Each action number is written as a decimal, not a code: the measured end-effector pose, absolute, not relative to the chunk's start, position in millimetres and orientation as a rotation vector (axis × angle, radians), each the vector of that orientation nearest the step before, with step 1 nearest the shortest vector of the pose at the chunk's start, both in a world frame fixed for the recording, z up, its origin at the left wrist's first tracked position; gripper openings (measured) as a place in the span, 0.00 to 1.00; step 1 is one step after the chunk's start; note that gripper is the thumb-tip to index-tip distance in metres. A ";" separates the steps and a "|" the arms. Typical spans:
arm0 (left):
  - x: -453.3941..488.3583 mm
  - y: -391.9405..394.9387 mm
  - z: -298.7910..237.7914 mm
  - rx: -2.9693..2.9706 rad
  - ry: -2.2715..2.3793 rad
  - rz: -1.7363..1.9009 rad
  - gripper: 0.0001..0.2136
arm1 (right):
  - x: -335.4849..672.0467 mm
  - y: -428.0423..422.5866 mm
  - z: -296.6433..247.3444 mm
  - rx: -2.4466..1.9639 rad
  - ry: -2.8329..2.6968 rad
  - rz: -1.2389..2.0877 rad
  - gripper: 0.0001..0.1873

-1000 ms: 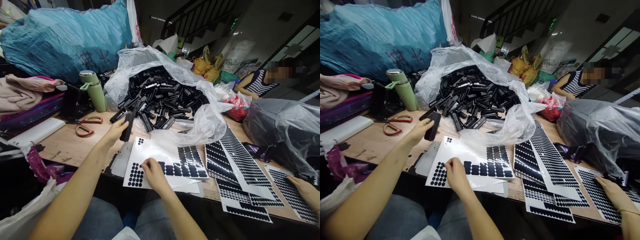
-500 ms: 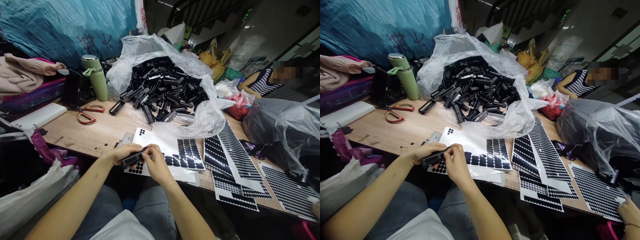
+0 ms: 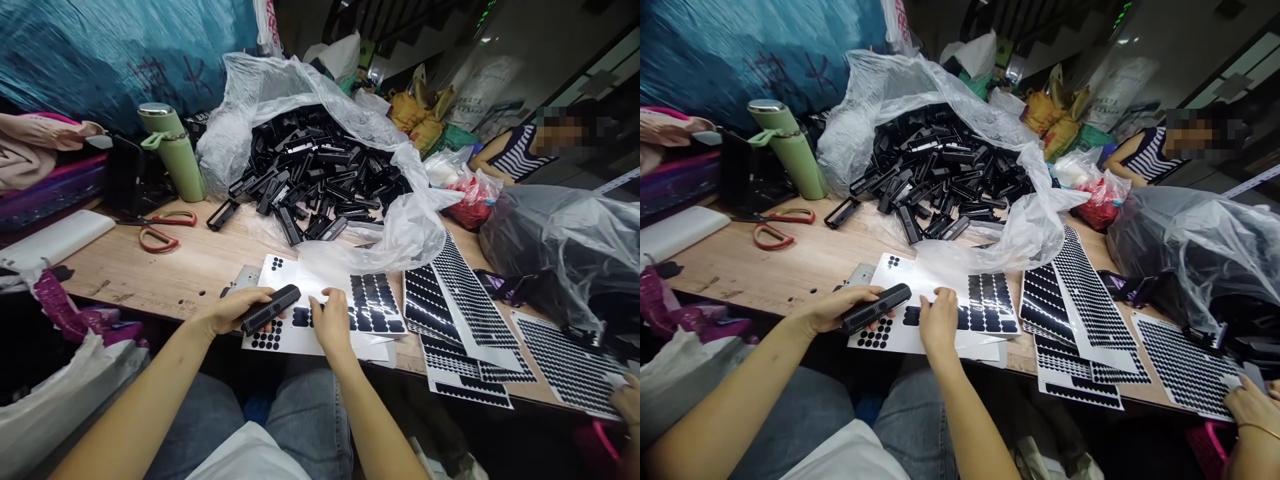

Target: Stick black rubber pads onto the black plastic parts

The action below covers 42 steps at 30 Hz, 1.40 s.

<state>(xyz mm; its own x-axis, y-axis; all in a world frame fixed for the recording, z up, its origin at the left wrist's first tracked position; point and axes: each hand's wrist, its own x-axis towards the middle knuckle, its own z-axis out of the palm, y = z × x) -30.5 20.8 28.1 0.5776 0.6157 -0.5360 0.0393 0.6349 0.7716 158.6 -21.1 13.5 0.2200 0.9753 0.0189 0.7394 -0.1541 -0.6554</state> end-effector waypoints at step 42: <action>-41.3 1.5 1.0 1.473 1.274 0.500 0.24 | 155.5 -41.8 8.4 -1.745 -1.448 0.822 0.07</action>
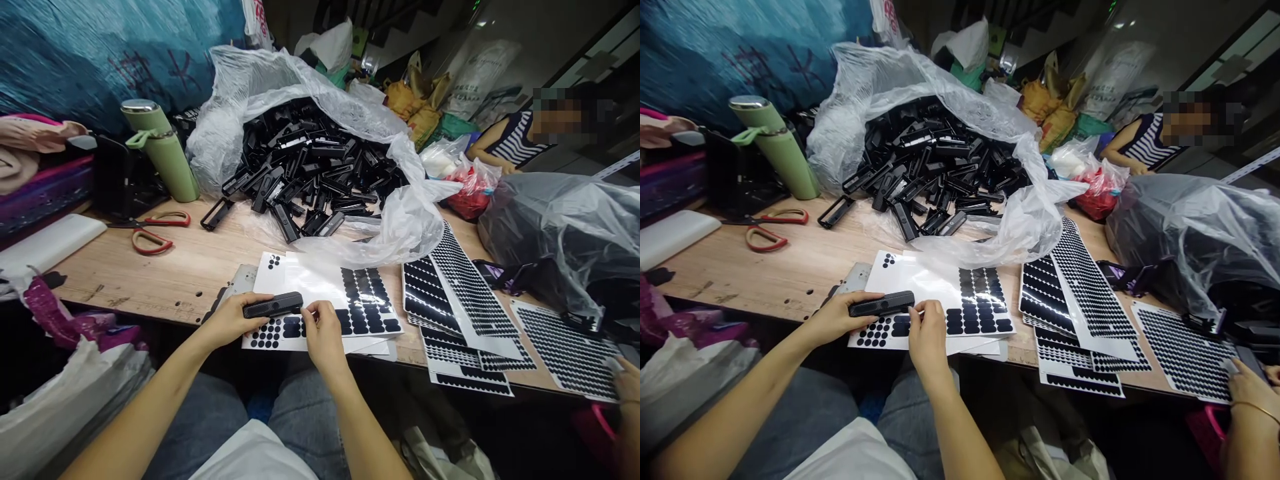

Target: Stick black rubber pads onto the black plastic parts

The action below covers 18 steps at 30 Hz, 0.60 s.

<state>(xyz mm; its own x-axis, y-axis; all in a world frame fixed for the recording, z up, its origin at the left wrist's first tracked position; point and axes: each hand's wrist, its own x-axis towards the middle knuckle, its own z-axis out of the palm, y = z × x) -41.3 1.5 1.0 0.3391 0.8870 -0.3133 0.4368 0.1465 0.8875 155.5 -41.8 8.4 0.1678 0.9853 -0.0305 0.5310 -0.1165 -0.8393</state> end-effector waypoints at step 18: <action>-43.7 -0.1 -13.1 1.703 1.277 0.639 0.21 | 104.1 -23.9 11.6 -1.620 -1.325 1.201 0.06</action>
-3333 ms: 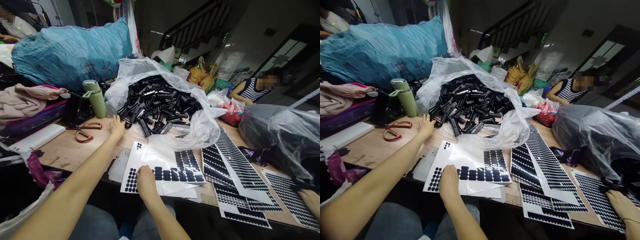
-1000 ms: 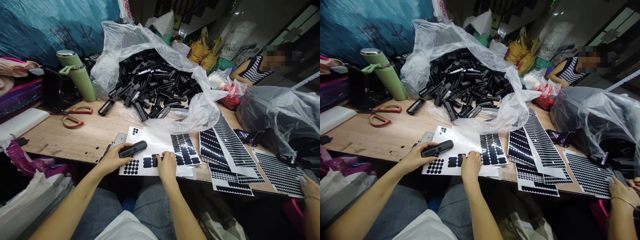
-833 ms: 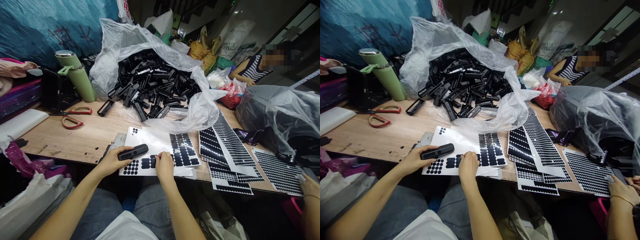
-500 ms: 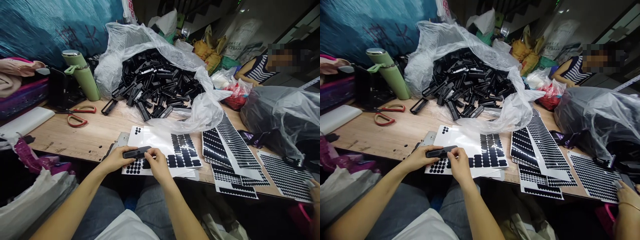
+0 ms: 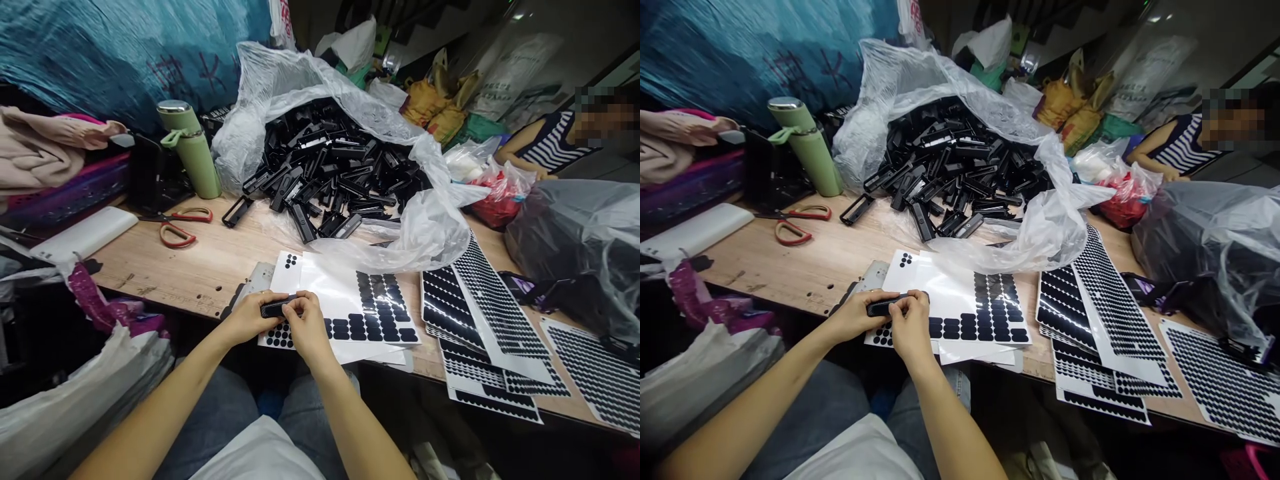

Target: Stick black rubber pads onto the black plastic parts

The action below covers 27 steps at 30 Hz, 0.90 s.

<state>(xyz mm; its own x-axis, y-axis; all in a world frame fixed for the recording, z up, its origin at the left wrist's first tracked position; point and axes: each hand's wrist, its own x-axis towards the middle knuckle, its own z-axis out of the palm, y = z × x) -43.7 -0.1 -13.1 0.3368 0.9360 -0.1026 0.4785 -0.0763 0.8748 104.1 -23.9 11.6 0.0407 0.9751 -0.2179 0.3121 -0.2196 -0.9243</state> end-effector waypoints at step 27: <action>-70.6 -31.4 24.9 1.863 1.545 0.907 0.17 | 102.7 -30.4 7.7 -1.724 -1.344 0.776 0.21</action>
